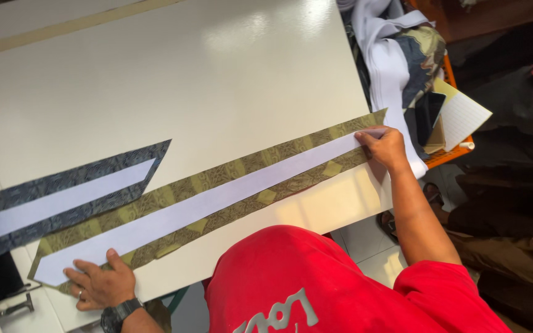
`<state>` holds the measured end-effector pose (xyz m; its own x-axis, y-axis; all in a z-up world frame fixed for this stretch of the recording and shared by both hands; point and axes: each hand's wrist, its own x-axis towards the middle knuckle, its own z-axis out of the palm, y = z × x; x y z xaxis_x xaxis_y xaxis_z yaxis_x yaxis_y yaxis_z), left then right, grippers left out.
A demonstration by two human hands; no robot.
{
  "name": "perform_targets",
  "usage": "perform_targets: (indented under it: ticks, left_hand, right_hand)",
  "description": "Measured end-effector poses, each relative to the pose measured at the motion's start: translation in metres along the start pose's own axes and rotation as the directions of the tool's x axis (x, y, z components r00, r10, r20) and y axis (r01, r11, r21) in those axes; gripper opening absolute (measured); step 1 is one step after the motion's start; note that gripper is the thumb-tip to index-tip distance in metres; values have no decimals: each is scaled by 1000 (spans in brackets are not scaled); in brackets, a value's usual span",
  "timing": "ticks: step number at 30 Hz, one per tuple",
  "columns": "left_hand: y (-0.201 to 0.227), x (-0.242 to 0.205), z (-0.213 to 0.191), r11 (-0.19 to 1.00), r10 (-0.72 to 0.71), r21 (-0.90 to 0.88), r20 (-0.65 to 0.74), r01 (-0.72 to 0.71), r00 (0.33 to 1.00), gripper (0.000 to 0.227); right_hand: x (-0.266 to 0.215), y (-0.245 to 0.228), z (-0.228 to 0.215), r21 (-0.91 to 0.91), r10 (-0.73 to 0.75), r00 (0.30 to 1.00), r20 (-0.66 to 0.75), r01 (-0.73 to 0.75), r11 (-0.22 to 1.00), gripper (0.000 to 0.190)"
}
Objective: The person lays patterned fabric strips on a heat press table, places white paper over each strip, and uses a cardboard template to align the paper. The person repeats this process for multiple fabric strips.
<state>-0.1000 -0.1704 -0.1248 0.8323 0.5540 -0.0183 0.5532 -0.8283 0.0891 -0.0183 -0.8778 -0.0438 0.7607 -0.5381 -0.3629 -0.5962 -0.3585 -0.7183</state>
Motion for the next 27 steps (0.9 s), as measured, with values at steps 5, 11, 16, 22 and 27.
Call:
perform_targets:
  ticks: [5,11,16,22,27]
  left_hand:
    - [-2,5,3,998,-51,38,106,47,993,93]
    - [-6,16,7,994,-112,35,229,106,967,98]
    - [-14,23,18,991,-124,75,278,108,952,99]
    - [-10,16,12,997,-56,-43,194,66,979,99]
    - [2,-5,-16,996,61,-66,44,-58,997,95]
  right_hand:
    - [1,5,-11,-185,-17,997,-76,3,983,33]
    - [8,15,-18,-190,16,994,-107,-37,981,34]
    - [13,27,-16,-114,5,991,-131,-20,993,33]
    - [18,36,-20,-70,-77,924,-375,54,996,33]
    - [-50,-57,25,351,-197,855,480,18,936,10]
